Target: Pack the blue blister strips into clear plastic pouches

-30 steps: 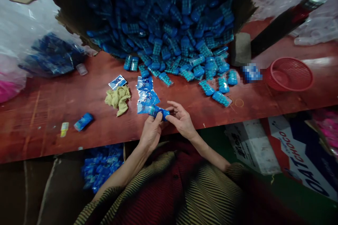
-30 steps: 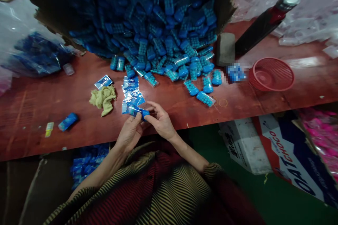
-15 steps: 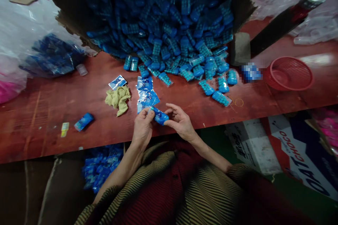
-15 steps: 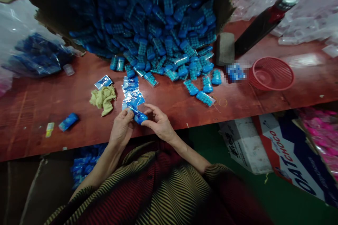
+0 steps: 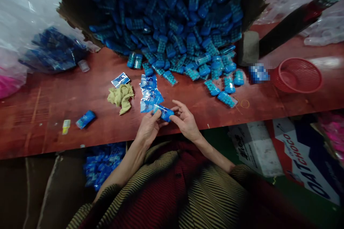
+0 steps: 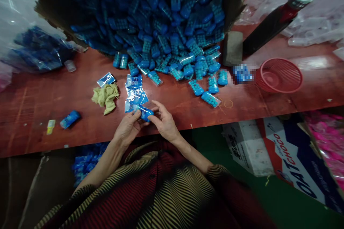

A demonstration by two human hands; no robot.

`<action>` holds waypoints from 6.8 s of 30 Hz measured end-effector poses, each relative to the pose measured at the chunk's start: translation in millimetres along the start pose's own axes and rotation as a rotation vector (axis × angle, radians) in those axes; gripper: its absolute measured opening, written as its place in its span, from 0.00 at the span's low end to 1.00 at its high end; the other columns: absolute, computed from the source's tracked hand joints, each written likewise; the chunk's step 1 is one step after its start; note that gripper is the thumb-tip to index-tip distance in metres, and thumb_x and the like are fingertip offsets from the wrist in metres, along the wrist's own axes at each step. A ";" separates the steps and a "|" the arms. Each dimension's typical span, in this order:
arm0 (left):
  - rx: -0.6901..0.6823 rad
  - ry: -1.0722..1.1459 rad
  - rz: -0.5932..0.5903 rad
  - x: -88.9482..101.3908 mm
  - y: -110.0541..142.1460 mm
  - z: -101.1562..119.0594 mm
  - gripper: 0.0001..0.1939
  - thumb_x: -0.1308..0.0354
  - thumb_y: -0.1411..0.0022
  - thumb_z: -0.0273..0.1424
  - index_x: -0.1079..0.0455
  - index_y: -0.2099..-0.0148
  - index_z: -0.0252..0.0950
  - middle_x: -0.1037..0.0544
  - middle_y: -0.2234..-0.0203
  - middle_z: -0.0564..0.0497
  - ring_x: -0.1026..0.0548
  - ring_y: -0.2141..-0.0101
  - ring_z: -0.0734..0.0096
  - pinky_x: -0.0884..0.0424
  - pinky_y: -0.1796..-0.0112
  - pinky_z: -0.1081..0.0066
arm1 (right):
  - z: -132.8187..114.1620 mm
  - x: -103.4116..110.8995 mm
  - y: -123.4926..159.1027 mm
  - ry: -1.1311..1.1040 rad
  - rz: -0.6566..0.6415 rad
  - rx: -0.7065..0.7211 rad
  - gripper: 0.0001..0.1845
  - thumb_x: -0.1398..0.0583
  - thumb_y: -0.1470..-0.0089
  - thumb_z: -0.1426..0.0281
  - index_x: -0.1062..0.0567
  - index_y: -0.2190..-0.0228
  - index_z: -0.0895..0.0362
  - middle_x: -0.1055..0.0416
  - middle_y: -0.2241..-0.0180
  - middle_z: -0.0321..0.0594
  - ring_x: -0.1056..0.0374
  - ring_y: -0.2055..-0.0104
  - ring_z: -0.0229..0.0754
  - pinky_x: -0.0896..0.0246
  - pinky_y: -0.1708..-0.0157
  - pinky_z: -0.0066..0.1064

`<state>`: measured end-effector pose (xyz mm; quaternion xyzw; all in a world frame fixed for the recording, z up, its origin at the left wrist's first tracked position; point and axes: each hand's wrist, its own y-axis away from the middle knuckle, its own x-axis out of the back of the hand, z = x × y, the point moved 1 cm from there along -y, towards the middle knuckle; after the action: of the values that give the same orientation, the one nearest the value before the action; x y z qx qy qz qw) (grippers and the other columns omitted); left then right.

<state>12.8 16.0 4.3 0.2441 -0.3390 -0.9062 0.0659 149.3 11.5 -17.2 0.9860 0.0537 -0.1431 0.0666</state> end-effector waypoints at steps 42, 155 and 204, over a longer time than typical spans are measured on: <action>-0.304 -0.073 0.037 18.2 -12.4 2.3 0.20 0.36 0.54 0.47 0.35 0.69 0.36 0.29 0.81 0.57 0.32 0.81 0.78 0.34 0.78 0.76 | 4.2 -11.9 4.1 -0.184 0.032 -0.248 0.17 0.36 0.56 0.65 0.33 0.62 0.54 0.32 0.70 0.31 0.31 0.75 0.32 0.29 0.82 0.23; -0.006 0.156 -0.181 -8.0 34.5 -6.7 0.14 0.30 0.57 0.32 0.26 0.67 0.34 0.23 0.74 0.53 0.27 0.72 0.77 0.30 0.64 0.73 | -12.6 3.2 -0.7 0.041 -0.276 -0.016 0.20 0.36 0.53 0.60 0.27 0.57 0.50 0.28 0.62 0.35 0.32 0.60 0.39 0.35 0.56 0.35; -0.710 -0.341 0.246 20.8 -14.5 7.7 0.09 0.43 0.45 0.33 0.37 0.74 0.35 0.36 0.80 0.57 0.37 0.77 0.78 0.37 0.72 0.76 | 0.7 -17.1 6.6 0.033 -0.012 -0.119 0.16 0.38 0.52 0.66 0.31 0.59 0.54 0.31 0.64 0.35 0.31 0.67 0.34 0.27 0.73 0.25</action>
<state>-8.4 25.6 -8.4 0.0101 -0.0383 -0.9796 0.1969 133.5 3.4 -12.1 0.9822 0.0690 -0.1238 0.1233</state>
